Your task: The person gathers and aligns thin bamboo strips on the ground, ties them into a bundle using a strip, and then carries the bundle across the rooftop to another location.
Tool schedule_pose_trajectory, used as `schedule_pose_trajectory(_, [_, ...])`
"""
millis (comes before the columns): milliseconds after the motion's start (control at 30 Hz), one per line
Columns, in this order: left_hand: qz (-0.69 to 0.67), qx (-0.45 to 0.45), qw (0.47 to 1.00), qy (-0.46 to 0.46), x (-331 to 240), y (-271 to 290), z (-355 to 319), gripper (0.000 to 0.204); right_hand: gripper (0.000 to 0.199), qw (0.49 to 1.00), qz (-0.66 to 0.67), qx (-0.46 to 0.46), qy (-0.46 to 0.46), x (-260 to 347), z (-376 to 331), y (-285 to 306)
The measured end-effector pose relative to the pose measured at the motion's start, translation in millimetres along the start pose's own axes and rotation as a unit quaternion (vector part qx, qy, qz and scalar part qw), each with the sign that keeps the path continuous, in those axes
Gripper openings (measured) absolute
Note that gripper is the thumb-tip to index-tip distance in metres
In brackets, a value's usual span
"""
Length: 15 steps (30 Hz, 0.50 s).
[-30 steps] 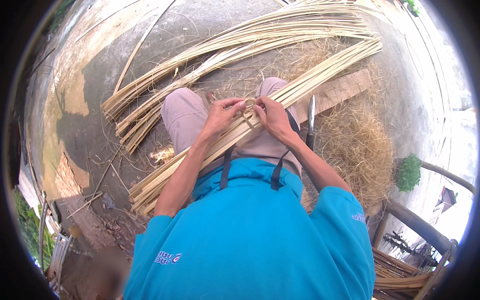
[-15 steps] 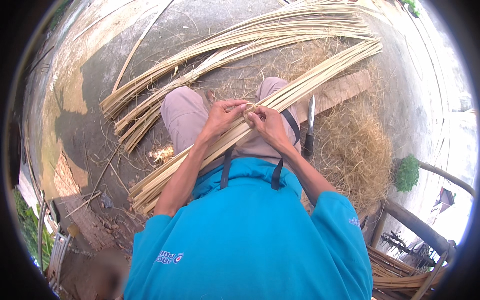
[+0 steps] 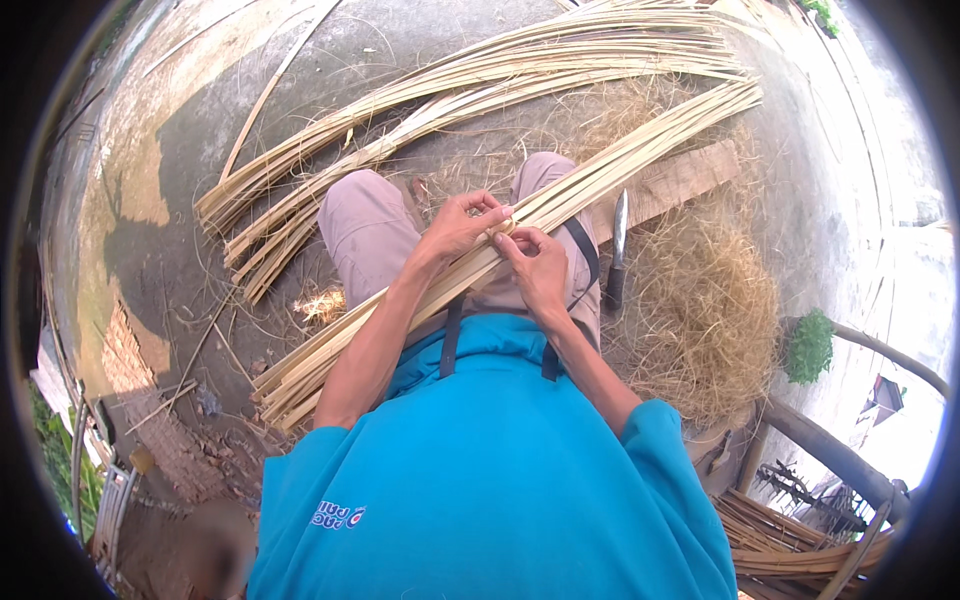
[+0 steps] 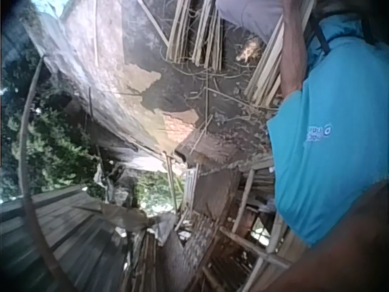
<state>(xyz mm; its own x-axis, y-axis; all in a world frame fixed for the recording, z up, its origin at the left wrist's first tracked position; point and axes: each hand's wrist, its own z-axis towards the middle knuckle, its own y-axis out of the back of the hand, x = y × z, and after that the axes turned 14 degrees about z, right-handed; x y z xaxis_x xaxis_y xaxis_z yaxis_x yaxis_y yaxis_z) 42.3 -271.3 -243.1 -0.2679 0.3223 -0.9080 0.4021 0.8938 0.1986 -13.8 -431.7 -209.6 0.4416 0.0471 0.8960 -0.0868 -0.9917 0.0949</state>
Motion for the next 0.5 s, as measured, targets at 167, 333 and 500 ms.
schedule_pose_trajectory(167, [0.015,-0.025,0.999,-0.038,3,-3,1,0.032,0.068,0.991,-0.021,-0.095,0.089,-1,-10,10])
schedule_pose_trajectory(333, [0.019,-0.019,0.998,-0.052,4,-1,2,0.031,0.026,0.940,-0.187,0.055,0.279,21,15,29])
schedule_pose_trajectory(500, [0.019,-0.028,0.999,-0.020,3,-2,-3,0.029,0.027,0.958,-0.179,0.155,0.159,20,37,29])
